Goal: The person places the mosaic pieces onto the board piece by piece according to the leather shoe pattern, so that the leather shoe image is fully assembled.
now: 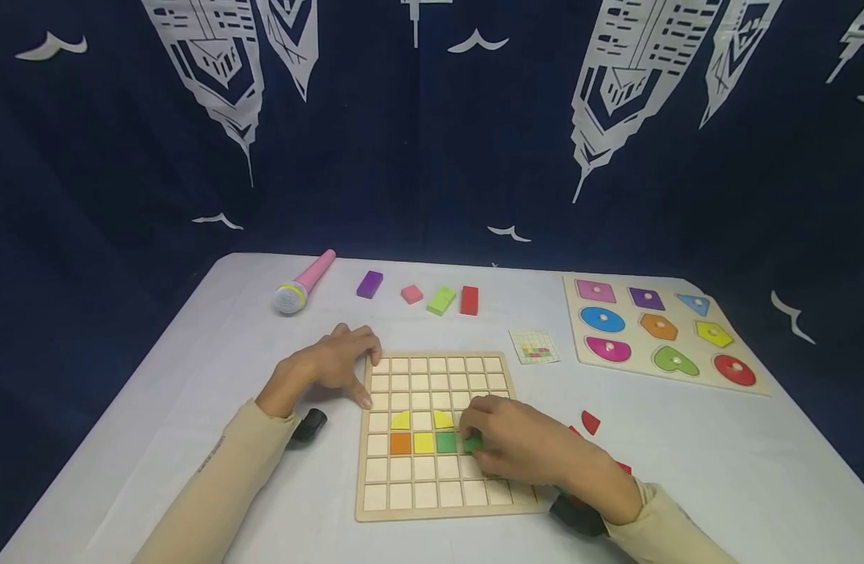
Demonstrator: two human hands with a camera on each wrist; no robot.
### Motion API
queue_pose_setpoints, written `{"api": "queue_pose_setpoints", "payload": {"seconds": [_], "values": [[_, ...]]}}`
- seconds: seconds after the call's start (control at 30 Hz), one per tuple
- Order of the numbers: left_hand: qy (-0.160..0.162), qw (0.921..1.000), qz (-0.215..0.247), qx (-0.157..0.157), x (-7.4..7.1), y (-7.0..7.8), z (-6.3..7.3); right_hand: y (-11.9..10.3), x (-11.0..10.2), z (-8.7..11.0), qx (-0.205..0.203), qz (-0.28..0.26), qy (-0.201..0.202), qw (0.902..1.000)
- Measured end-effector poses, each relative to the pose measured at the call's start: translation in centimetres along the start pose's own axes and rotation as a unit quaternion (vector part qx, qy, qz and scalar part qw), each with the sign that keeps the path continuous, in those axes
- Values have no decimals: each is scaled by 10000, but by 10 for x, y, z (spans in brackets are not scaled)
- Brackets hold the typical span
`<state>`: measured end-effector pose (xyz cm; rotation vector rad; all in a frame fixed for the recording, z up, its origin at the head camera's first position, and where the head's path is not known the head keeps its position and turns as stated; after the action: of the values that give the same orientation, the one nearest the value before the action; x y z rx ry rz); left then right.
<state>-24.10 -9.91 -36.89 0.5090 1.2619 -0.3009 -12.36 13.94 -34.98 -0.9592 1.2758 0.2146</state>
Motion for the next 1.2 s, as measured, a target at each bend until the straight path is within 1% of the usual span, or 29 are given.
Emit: {"api": "queue_pose_setpoints", "payload": {"seconds": [0.17,0.37,0.5,0.67,0.87,1.03,1.2], "values": [[-18,10000,-11,-18,1,-1,0,-19,14,-20,-249,-31,-348,9991],[8,10000,-28,25,2,0,0,-39,30,-37,-655,181,-661,9955],[-31,10000,-23,17,3,2,0,-48,36,-42,-831,290,-749,9933],[-24,10000,-46,28,2,3,0,-55,39,-47,-1034,558,-730,9904],[17,10000,-59,64,2,2,-1,-58,40,-51,-1089,726,-706,9889],[70,9999,-50,148,2,1,0,-60,42,-54,-996,644,-741,9902],[18,10000,-28,51,0,1,1,-60,41,-56,-850,554,-800,9916]]}}
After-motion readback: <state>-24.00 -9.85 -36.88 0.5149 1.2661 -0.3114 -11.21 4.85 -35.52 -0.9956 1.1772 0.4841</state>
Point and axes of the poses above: each hand's wrist, its own z-axis away from the middle knuckle, its own x-axis out of the palm, y = z × x, the point moved 5 cm from there along -z, towards the middle knuckle, and after that the axes turned 13 degrees about -z, right-handed, at the moved point
